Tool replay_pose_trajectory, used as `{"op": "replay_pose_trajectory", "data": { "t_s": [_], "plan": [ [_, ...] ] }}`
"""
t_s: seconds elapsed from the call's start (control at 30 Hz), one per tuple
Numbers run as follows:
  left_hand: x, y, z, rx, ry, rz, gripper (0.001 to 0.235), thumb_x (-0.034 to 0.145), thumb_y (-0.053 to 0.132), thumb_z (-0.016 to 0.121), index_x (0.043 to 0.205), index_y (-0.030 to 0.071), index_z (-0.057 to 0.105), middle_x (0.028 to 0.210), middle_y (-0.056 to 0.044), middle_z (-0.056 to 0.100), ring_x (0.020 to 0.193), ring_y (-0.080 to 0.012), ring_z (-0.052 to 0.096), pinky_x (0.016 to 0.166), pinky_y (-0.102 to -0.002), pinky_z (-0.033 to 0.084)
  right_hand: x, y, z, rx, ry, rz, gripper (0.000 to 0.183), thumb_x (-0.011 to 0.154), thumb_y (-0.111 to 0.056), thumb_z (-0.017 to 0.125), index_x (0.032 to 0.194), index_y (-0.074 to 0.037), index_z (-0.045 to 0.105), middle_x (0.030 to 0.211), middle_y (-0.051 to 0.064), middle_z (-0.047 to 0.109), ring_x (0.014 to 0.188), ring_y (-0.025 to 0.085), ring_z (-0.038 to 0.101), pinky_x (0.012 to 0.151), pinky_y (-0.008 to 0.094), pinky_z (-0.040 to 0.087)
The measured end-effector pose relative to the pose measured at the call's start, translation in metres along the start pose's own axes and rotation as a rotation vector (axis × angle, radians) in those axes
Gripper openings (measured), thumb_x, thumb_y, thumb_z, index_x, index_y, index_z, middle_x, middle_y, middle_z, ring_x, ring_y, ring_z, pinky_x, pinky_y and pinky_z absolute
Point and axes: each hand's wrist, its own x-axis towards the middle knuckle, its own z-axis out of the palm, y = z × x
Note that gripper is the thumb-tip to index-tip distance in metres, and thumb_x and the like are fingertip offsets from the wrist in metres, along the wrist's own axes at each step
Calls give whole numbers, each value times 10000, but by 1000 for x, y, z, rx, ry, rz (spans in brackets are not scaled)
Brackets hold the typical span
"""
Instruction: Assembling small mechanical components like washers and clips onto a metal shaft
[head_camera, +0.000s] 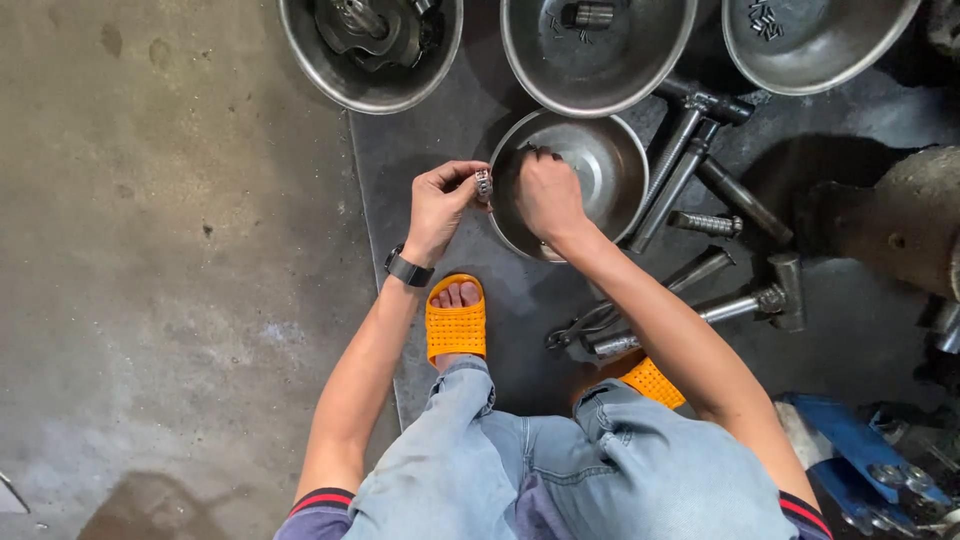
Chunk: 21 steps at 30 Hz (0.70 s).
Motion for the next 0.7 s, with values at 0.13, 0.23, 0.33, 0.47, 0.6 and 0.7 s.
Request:
{"op": "replay_pose_trajectory", "data": {
  "t_s": [0.13, 0.23, 0.33, 0.47, 0.6, 0.7],
  "plan": [
    [-1, 3, 6, -30, -20, -26, 121, 778, -30, 638, 887, -83, 647, 724, -164, 621, 565, -162, 611, 507, -315, 609, -5, 5, -11, 28, -122, -11, 157, 686, -145, 585, 792, -30, 564, 671, 124, 568, 544, 319, 628, 444, 407, 496],
    [3, -5, 8, -94, -34, -63, 164, 774, -1, 678, 908, -85, 634, 728, -175, 625, 574, -174, 629, 518, -306, 618, -12, 11, -36, 317, -36, 29, 158, 664, -115, 622, 749, 7, 570, 669, 163, 546, 611, 394, 602, 515, 462, 483],
    [5, -11, 11, -91, -44, -64, 133, 785, -5, 669, 897, -75, 651, 742, -183, 640, 588, -186, 642, 521, -319, 616, -13, 13, -65, 751, 38, 150, 119, 703, -39, 608, 815, -2, 593, 723, 168, 601, 699, 366, 622, 582, 396, 494],
    [3, -6, 17, -75, -69, -82, 146, 798, -22, 627, 931, -78, 644, 768, -178, 639, 622, -170, 629, 539, -311, 613, -11, 13, -77, 1004, 40, 176, 142, 717, -62, 679, 855, -98, 685, 787, 81, 660, 762, 201, 647, 643, 294, 506],
    [-1, 5, 20, -58, -106, -69, 151, 807, -34, 589, 937, -91, 640, 743, -180, 631, 612, -160, 613, 541, -309, 604, -6, 4, -86, 1185, -52, 262, 172, 725, -60, 697, 893, -34, 666, 741, 99, 642, 703, 134, 610, 620, 256, 517],
    [-1, -1, 18, -37, -151, -46, 149, 791, -14, 652, 928, -72, 649, 733, -193, 643, 608, -190, 644, 539, -324, 609, -4, 9, -72, 1145, -48, 278, 195, 708, -98, 749, 877, -47, 667, 711, 78, 638, 674, 137, 624, 595, 262, 515]
  ]
}}
